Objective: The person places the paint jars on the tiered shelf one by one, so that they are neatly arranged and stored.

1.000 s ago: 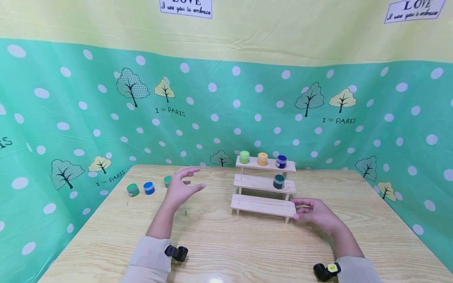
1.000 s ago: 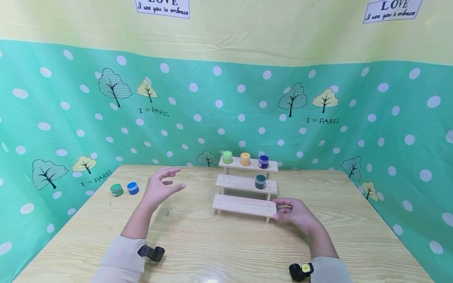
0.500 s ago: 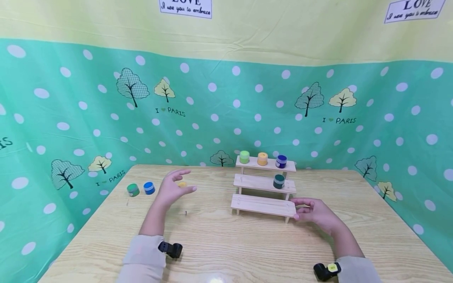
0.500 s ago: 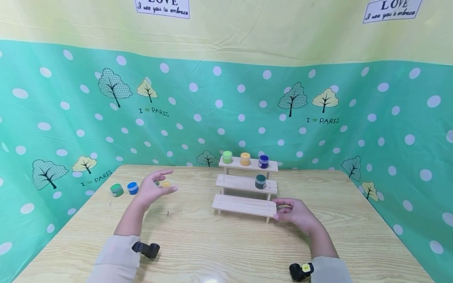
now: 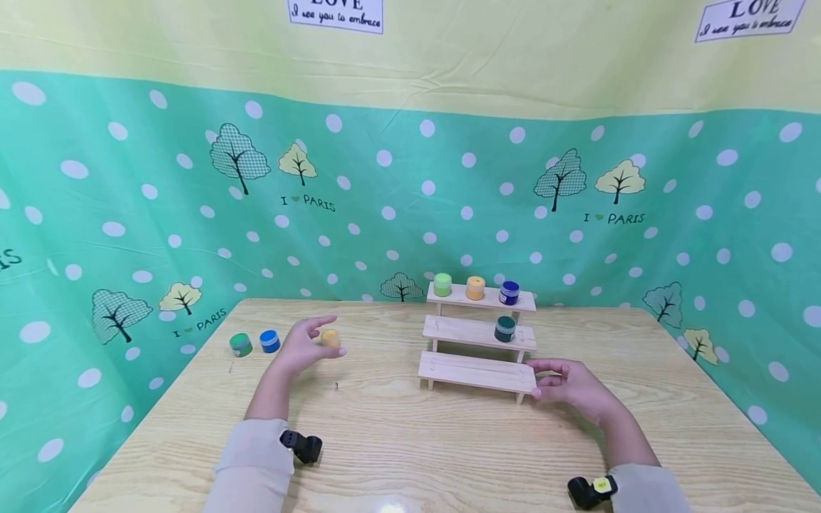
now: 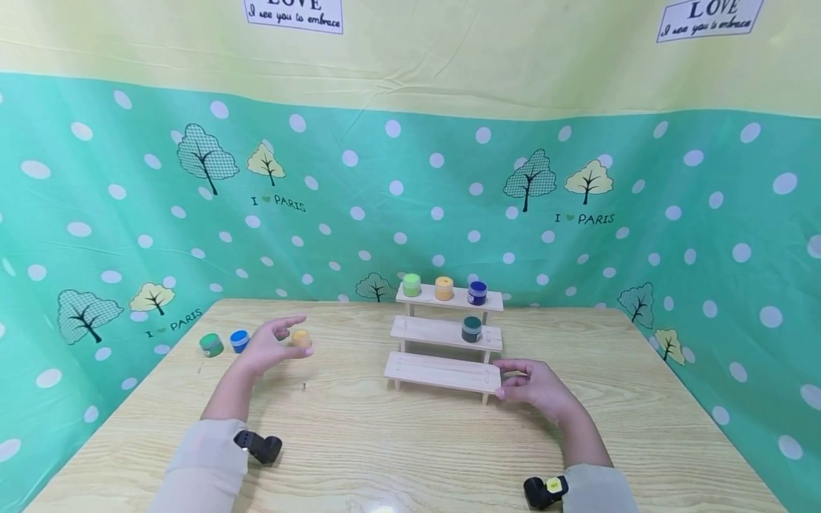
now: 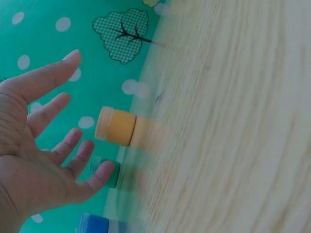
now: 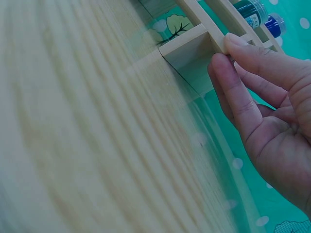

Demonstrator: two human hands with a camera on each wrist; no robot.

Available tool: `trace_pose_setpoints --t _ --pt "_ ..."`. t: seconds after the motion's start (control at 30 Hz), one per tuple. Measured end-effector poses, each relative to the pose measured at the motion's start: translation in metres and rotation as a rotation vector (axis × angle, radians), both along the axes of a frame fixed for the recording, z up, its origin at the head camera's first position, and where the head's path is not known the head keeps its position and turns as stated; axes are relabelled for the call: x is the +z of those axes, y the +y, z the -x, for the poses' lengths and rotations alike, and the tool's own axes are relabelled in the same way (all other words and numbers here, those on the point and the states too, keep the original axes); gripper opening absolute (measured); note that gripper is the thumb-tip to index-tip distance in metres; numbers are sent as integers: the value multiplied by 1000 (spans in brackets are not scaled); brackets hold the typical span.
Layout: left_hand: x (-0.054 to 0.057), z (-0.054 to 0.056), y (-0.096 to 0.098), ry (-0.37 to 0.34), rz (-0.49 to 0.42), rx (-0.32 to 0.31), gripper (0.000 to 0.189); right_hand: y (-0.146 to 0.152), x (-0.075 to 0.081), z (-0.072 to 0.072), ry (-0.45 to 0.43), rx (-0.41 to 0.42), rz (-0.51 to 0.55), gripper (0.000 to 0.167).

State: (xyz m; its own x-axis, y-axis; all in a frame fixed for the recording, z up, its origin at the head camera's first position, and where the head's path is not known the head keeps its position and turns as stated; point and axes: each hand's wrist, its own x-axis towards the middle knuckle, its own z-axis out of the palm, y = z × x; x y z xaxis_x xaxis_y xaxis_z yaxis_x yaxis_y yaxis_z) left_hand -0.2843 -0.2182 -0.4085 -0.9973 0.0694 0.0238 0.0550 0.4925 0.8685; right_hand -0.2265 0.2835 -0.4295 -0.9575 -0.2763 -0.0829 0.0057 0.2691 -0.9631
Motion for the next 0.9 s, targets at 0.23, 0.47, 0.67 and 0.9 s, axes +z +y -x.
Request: trace_pose_setpoints --t 0.23,0.47,0.67,0.9 --pt "-4 5 -7 -51 28 -9 76 0 -1 1 -2 1 7 70" --pt "-5 10 -9 -78 42 -29 81 2 -3 1 4 12 26 70" --pt "-11 16 -11 -89 69 -44 83 1 -3 1 -3 5 18 70" --pt "-14 21 -9 -74 106 -16 74 2 -4 2 7 -2 6 72"
